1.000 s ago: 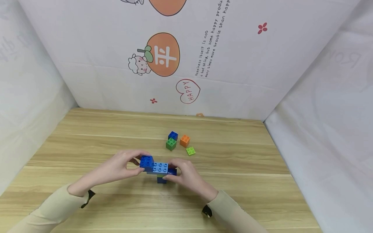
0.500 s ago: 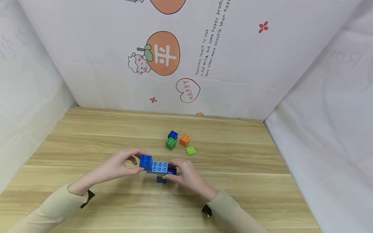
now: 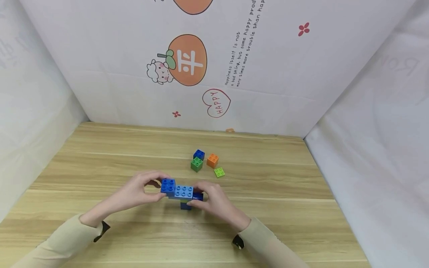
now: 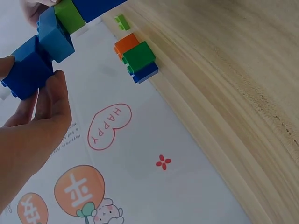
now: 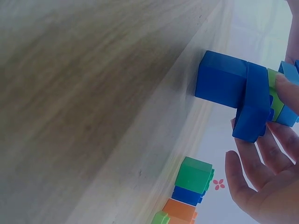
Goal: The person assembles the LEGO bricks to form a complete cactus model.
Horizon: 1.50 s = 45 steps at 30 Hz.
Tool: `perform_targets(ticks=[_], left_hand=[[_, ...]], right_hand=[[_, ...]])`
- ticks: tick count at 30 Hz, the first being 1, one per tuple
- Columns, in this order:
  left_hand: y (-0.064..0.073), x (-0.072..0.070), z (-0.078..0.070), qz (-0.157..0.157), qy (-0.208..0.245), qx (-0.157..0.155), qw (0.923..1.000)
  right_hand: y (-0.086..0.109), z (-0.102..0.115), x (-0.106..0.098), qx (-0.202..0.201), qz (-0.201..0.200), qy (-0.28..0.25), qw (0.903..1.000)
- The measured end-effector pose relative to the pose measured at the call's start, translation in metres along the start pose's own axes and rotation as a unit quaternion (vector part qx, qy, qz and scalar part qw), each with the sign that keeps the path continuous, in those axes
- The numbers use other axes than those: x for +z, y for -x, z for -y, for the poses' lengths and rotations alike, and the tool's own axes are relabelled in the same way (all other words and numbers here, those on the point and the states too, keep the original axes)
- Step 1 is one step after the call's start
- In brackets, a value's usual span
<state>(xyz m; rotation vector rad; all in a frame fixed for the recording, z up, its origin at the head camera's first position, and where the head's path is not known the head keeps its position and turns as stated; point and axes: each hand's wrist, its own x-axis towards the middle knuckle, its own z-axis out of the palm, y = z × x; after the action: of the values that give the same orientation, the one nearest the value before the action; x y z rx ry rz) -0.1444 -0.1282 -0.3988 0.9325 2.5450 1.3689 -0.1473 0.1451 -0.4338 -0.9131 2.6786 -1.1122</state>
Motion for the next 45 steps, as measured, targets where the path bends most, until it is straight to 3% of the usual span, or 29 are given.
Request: perform_targets(ticks=[6, 10, 18, 30, 36, 45], left_hand=[[0.0009, 0.0012, 0.0023, 0.000, 0.038, -0.028, 0.9989], [0.0017, 0.0014, 0.0019, 0.002, 0.048, -0.026, 0.9985], [0.0018, 0.0021, -0.0035, -0.003, 0.040, -0.014, 0.9991], [0.0039, 0.0055, -0.0037, -0.022, 0.054, -0.062, 0.9964], [0.0032, 0.0060, -0.0012, -0.013, 0.054, -0.058, 0.9968], [0.0047, 0.0059, -0.0005, -0.022, 0.051, -0.056, 0.9969]], right_hand=[[-0.0003, 0.0010, -0.0008, -0.002, 0.003, 0.005, 1.0000], [-0.0002, 0.0017, -0.0013, -0.002, 0.005, 0.006, 1.0000], [0.0010, 0.0025, -0.0019, -0.009, 0.002, 0.007, 0.9999], [0.0005, 0.0025, -0.0012, 0.002, 0.002, 0.008, 1.0000], [0.0007, 0.0032, -0.0012, 0.003, 0.000, 0.012, 0.9999], [0.0015, 0.0063, -0.0032, -0.035, 0.002, 0.030, 0.9989]])
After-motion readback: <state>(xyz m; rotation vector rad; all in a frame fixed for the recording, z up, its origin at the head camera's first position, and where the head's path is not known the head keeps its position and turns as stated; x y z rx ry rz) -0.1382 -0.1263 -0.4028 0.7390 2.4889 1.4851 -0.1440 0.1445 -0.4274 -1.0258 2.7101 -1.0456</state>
